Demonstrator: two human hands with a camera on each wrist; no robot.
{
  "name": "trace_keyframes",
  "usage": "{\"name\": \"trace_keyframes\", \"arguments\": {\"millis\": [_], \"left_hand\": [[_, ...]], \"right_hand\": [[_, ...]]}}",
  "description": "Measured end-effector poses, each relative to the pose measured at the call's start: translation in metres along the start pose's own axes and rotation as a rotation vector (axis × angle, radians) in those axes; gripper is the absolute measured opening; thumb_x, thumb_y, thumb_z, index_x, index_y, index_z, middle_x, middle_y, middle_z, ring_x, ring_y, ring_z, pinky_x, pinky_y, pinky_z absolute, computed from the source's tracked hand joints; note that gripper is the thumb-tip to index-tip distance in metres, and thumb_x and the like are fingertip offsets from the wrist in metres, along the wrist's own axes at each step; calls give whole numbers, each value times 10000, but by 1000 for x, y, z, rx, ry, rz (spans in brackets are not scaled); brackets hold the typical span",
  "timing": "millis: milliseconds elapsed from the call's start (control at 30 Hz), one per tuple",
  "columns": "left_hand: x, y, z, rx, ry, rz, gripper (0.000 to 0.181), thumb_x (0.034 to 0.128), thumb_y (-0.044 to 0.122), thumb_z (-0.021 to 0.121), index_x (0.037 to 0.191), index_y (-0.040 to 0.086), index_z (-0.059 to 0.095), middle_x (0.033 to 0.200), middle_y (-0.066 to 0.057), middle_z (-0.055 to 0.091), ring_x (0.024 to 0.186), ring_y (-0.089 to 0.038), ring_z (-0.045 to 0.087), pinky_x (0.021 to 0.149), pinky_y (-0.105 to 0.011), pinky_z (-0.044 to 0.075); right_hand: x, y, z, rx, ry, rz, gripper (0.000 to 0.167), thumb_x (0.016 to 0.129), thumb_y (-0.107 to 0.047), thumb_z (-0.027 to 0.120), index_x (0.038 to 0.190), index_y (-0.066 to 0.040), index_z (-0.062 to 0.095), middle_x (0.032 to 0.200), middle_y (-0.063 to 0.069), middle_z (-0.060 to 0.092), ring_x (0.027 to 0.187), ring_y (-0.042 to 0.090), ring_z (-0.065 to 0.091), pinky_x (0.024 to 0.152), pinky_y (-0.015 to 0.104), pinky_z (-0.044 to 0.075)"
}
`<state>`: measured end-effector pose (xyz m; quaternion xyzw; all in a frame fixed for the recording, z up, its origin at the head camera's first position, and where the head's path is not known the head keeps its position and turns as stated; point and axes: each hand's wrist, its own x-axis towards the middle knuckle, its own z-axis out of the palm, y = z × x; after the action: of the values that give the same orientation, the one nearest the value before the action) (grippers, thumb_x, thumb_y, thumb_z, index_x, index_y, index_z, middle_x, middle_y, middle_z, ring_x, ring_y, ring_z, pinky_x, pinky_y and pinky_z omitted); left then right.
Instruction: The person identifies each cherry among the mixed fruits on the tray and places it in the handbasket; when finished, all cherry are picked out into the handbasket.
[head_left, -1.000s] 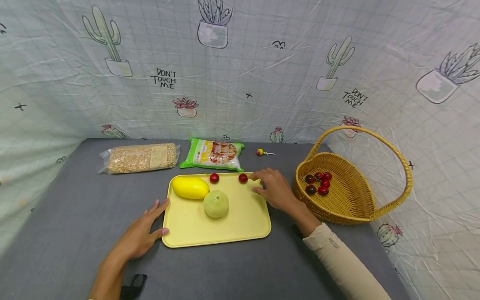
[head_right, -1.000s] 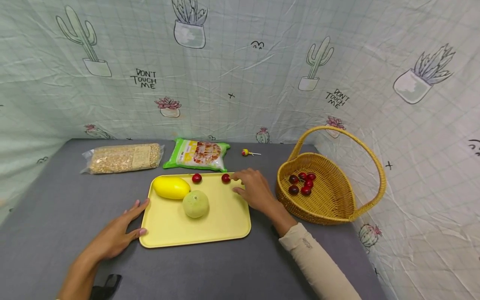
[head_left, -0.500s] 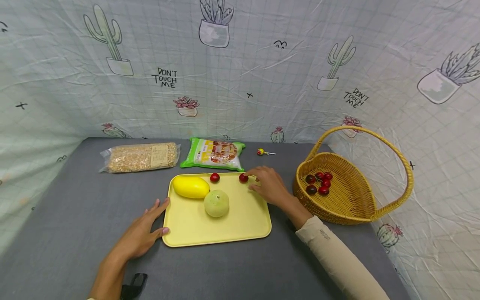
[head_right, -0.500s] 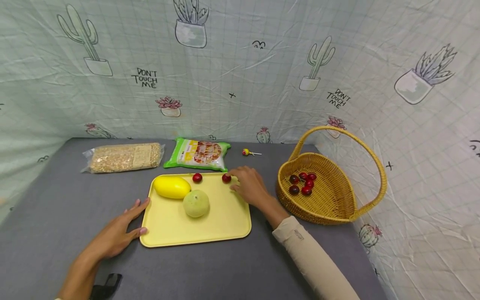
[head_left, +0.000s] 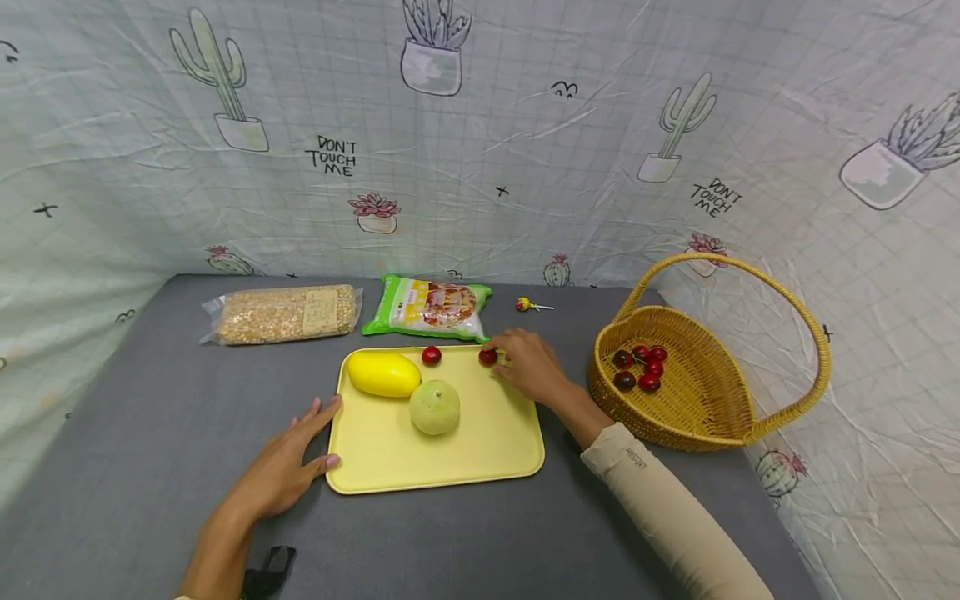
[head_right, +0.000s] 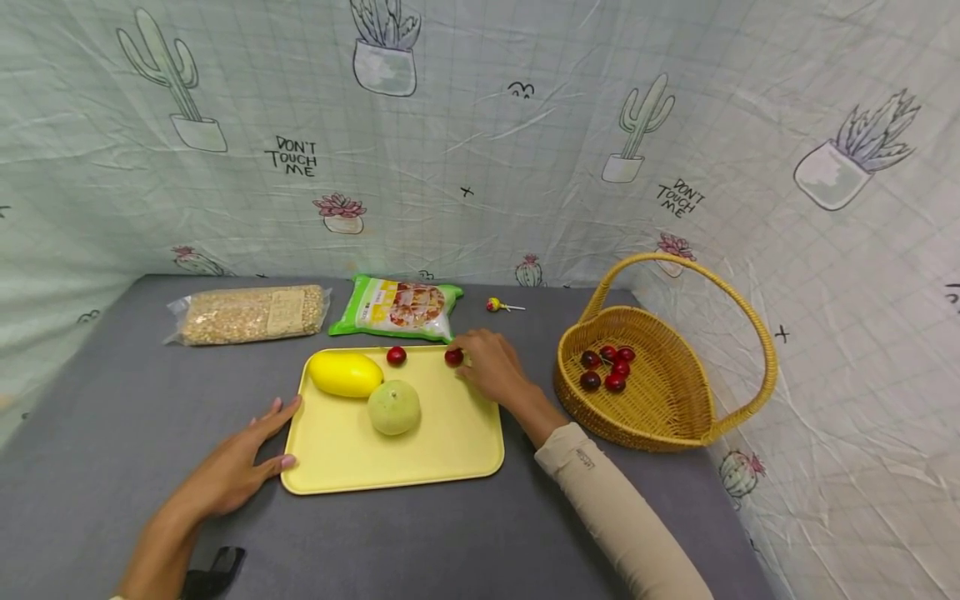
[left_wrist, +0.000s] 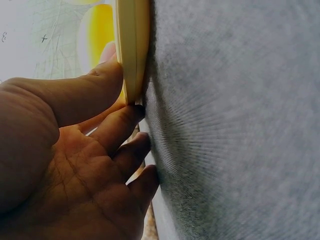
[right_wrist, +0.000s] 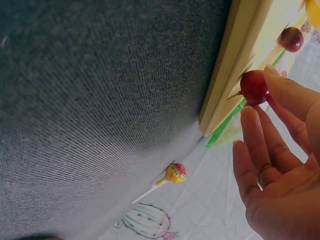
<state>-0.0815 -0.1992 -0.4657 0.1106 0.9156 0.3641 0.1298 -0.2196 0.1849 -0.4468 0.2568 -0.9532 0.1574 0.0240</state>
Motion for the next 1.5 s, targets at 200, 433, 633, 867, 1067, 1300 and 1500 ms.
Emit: {"name": "trace_keyframes", "arguments": {"millis": [200,433,633,867,1067,1300,1500], "left_hand": [[1,1,0,3,0,-1,889,955,168,783,1693,103,290,1726,-329,194,1577,-583,199,1250,-774,171],[1,0,0,7,2,9,883,954,159,782,1688,85,297,1722,-328,209,1574,-584,205,1252,-771,174],[2,-1,0,1,4,16,885,955,169,782,1689,84,294,1721,-325,219,1578,-577,201,1251,-771,171],[1,0,1,9,5,8,888,949,156,786,1687,82,297,1720,-323,224,1581,-572,203,1254,-768,170],[1,-1,2,15,9,6,885,952,162,785,1687,85,299,1719,-325,223,1576,-578,208,1253,-768,174],[2,-2,2,6,8,16,886,953,170,783,1687,79,295,1719,-332,213,1578,-576,204,1251,-771,171],[2,-2,2,5,1,8,894,950,167,787,1689,80,291,1723,-331,204,1588,-563,195,1254,-771,161]], "right_hand": [[-2,-1,0,40,20,7,299,871,-147,896,1157,-155,809,1134,36,784,1027,251,722,871,408,627],[-9,-3,0,58,10,10,293,868,-173,898,1145,-151,807,1086,33,769,936,210,724,793,355,620],[-16,-4,-2,69,13,-2,288,885,-175,886,1160,-148,806,1099,30,776,952,214,727,830,387,609],[-26,-6,-8,78,48,-22,284,884,-133,886,1156,-131,804,1079,42,782,931,241,740,856,427,596],[-35,-9,-13,85,91,-63,288,867,-112,896,1138,-138,802,1052,25,790,905,250,745,831,414,587],[-43,-12,-21,71,126,-65,316,840,-127,917,1133,-162,805,1074,7,800,895,203,736,872,428,582],[-50,-11,-30,71,123,-49,317,845,-127,915,1140,-162,804,1072,8,798,894,233,716,880,438,563]]}}
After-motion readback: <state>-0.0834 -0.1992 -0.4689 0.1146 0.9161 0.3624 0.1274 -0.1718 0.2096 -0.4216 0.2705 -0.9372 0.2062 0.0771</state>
